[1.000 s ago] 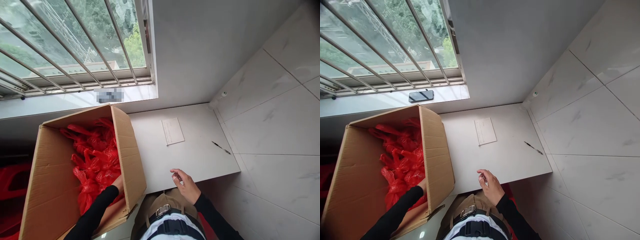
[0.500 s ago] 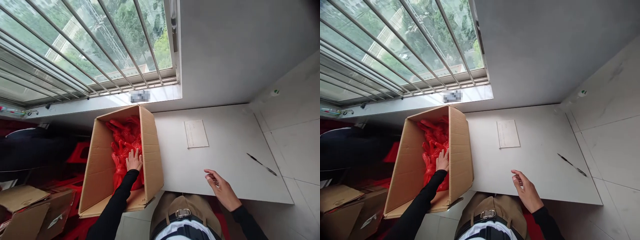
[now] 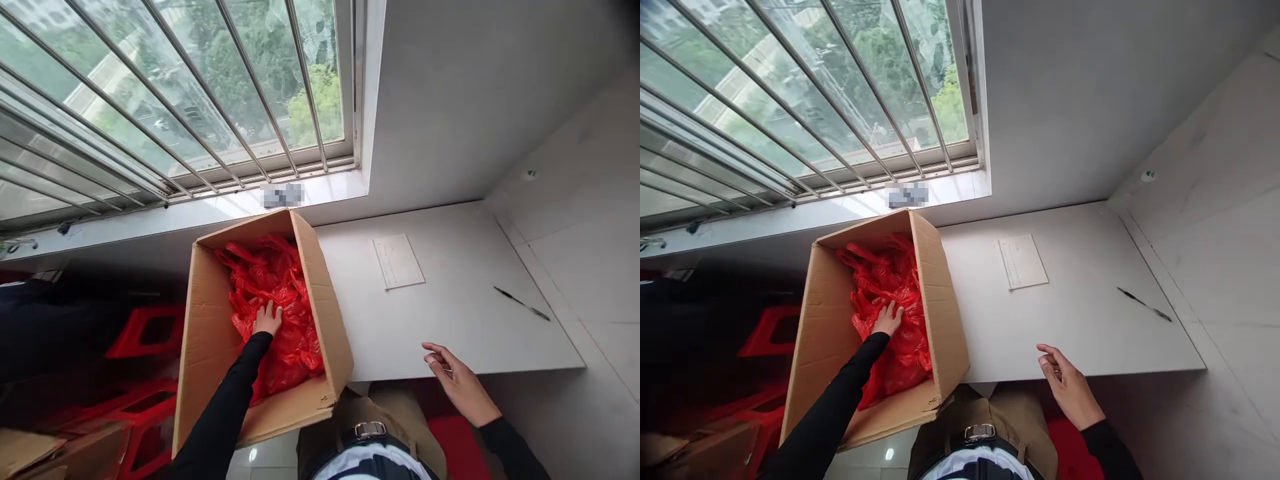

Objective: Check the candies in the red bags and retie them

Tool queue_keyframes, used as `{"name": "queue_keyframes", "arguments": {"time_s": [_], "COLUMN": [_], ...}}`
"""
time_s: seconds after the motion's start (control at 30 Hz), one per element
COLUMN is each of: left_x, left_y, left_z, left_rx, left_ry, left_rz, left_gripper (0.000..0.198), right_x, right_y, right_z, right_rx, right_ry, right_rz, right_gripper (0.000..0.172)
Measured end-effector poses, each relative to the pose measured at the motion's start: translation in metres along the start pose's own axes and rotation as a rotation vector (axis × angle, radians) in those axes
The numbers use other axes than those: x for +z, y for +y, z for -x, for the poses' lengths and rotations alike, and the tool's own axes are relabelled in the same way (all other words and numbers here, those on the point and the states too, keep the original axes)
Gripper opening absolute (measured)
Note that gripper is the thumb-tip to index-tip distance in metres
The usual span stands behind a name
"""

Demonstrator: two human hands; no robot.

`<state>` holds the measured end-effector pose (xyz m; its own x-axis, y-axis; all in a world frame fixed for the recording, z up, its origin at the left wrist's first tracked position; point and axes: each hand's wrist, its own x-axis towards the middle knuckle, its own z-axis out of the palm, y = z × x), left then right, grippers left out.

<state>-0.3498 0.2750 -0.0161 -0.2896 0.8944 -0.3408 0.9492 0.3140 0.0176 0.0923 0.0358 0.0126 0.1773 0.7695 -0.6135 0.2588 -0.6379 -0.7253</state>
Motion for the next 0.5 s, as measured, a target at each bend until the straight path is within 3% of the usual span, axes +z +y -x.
{"name": "queue_keyframes", "arguments": {"time_s": [0.1, 0.2, 0.27, 0.37, 0.5], "left_x": [-0.001, -0.006, -0.009, -0.015, -0.046], "left_y": [-0.01, -0.012, -0.01, -0.005, -0.013], "left_z": [-0.017, -0.01, 0.006, 0.035, 0.075], "left_rx": [0.13, 0.303, 0.441, 0.669, 0.965], "left_ry": [-0.034, -0.024, -0.033, -0.128, -0.241], "left_rz": [-0.003, -0.012, -0.012, -0.011, 0.037], "left_gripper": [0.044, 0.049, 0.046, 0.033, 0.029], "right_x": [0.046, 0.112, 0.162, 0.226, 0.274], "right_y": [0.014, 0.02, 0.017, 0.01, 0.016], "right_z": [0.021, 0.056, 0.085, 0.13, 0.18], "right_rx": [0.006, 0.033, 0.034, -0.016, -0.04], "right_ry": [0.147, 0.337, 0.404, 0.399, 0.477], "right_rz": [-0.183, -0.352, -0.394, -0.435, -0.487], "right_gripper": [0.054, 0.061, 0.062, 0.056, 0.053]}}
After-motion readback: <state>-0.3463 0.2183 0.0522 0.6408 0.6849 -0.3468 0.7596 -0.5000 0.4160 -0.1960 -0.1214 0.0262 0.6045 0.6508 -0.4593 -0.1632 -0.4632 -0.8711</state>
